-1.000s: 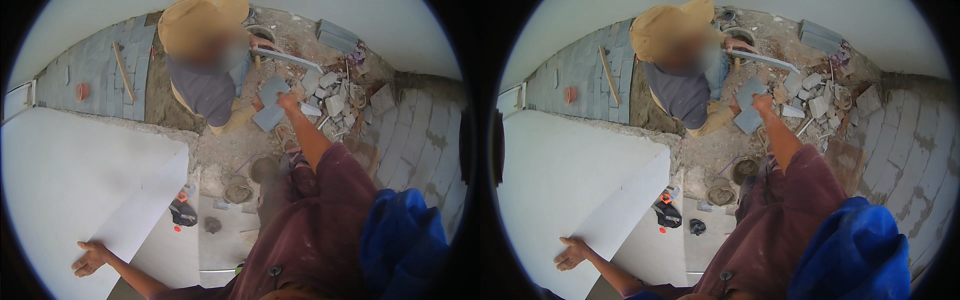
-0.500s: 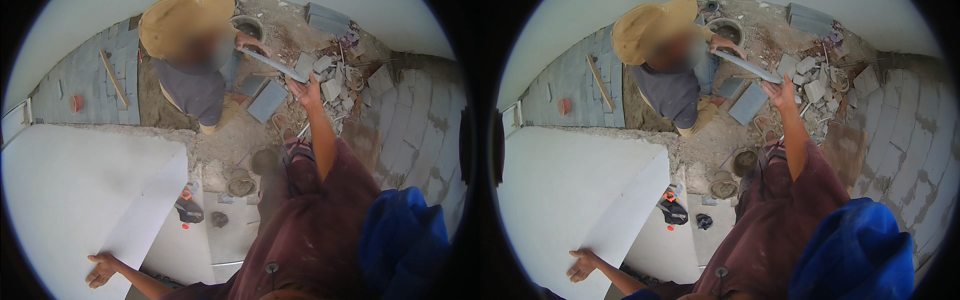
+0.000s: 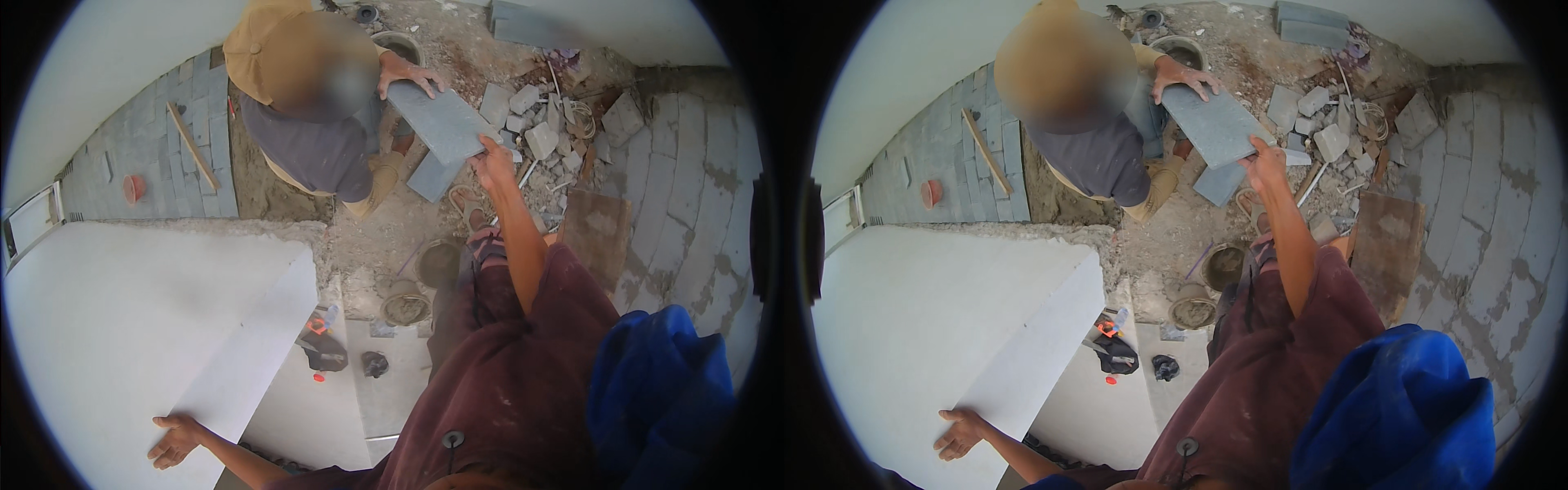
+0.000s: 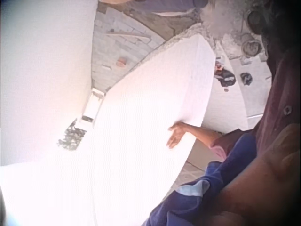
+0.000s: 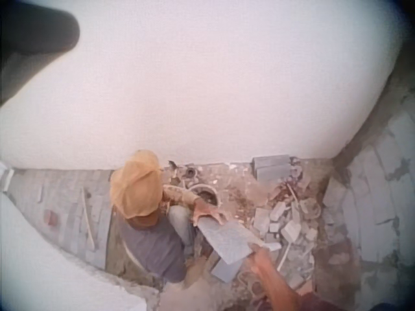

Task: The person receives a rectangular tile from another worker, carries it to a cutting area, and uses an angle grinder to cut the tile into smaller pieces. The person handles the tile and the grinder, making several cuts while standing on a construction site.

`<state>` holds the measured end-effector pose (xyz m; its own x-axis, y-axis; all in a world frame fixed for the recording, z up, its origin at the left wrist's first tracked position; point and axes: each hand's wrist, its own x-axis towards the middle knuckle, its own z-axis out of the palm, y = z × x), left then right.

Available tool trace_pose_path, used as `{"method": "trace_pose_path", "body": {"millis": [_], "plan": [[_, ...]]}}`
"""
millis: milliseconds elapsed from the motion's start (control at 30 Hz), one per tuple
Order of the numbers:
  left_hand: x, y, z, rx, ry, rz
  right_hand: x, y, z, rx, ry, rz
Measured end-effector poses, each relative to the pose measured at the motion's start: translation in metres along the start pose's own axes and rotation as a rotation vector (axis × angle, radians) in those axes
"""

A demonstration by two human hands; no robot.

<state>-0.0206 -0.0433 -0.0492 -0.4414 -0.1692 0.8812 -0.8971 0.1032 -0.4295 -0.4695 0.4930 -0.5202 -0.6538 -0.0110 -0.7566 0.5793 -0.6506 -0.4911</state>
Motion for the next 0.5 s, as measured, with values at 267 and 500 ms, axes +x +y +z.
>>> {"method": "trace_pose_path", "body": {"millis": [267, 500], "plan": [[-0.002, -0.012, 0.005, 0.037, -0.014, 0.051, -0.02, -0.05, -0.044, -0.248, -0.015, -0.296], [-0.006, 0.008, -0.044, -0.41, -0.248, 0.105, -0.099, -0.093, -0.077, -0.858, -0.165, -0.633]]}}
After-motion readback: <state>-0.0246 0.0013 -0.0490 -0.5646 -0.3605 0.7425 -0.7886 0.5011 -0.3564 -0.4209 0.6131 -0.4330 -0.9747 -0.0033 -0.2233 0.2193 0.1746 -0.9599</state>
